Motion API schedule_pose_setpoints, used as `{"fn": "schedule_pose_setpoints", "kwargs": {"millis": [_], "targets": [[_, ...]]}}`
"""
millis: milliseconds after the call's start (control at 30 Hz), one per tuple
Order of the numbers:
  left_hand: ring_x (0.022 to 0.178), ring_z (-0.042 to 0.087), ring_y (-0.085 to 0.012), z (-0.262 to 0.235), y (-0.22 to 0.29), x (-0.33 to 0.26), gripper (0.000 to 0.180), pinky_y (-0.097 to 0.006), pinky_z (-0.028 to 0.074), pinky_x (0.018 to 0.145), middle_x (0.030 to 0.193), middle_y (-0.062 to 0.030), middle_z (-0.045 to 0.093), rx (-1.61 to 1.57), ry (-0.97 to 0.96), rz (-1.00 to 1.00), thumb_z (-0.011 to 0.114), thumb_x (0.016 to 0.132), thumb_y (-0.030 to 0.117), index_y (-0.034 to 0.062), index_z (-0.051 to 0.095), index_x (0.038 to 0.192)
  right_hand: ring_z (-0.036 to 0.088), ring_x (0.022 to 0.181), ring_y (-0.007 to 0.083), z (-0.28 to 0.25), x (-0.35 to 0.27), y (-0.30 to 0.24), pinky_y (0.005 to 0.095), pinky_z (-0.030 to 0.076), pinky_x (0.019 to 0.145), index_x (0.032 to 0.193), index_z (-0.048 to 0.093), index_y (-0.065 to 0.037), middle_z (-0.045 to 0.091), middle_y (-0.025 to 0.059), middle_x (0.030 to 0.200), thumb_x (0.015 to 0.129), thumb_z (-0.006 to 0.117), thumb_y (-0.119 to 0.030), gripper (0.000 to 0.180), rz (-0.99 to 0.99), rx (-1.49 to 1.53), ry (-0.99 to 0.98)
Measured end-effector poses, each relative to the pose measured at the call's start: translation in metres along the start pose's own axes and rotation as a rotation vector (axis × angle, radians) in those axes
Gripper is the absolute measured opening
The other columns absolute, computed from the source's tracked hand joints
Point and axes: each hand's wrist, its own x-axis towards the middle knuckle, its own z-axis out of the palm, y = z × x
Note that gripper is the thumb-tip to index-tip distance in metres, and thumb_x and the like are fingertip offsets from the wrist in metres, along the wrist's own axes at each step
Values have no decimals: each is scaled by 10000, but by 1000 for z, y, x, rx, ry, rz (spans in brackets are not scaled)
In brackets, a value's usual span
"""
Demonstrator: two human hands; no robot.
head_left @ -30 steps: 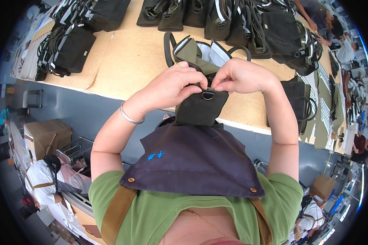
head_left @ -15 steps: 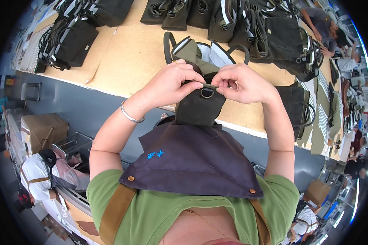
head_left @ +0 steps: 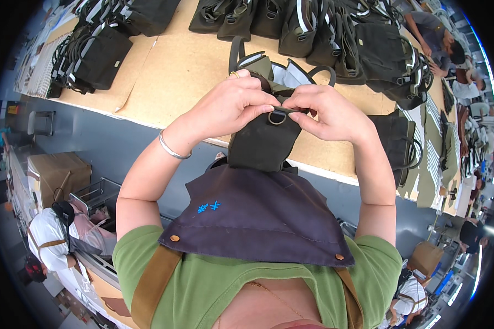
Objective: The person assembles green fabric bags by hand, attaching straps to metal rings, threading them through buckles, and zipping the bags closed. The person places the finished bags on the table.
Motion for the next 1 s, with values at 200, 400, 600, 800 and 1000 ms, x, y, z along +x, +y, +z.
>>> {"fn": "schedule_pose_setpoints", "kwargs": {"millis": [200, 400, 600, 800, 1000], "targets": [[692, 473, -235, 7, -2, 0, 84, -343, 404, 680, 670, -55, 527, 0, 46, -39, 673, 864, 126, 62, 714, 900, 582, 768, 299, 8, 2, 8, 385, 467, 681, 1013, 648, 10, 594, 125, 821, 885, 600, -72, 159, -91, -75, 53], [720, 504, -238, 5, -9, 4, 76, -350, 416, 704, 718, -60, 580, -87, 16, -61, 662, 868, 113, 52, 697, 898, 588, 804, 302, 8, 6, 14, 388, 464, 728, 1033, 619, -1, 600, 124, 846, 932, 563, -116, 163, -48, -21, 18], [721, 504, -249, -3, -6, 5, 81, -351, 418, 710, 720, -64, 591, -1, -9, -65, 664, 863, 111, 57, 694, 916, 600, 808, 298, 13, 10, 12, 378, 470, 730, 1003, 618, -21, 609, 124, 837, 943, 559, -137, 143, -57, -22, 99], [699, 490, -259, 1, -12, 6, 73, -360, 415, 698, 708, -67, 586, -15, -20, -66, 673, 854, 121, 58, 695, 882, 599, 827, 330, 25, 14, 20, 419, 469, 721, 929, 588, -43, 610, 133, 828, 949, 551, -212, 174, 30, -25, 92], [681, 500, -259, 10, -20, 4, 102, -345, 411, 700, 703, -68, 596, -77, -14, -46, 669, 861, 137, 38, 686, 848, 595, 827, 333, 25, 13, 29, 412, 470, 728, 968, 611, -57, 606, 137, 827, 949, 558, -232, 184, 59, 64, 52]]}}
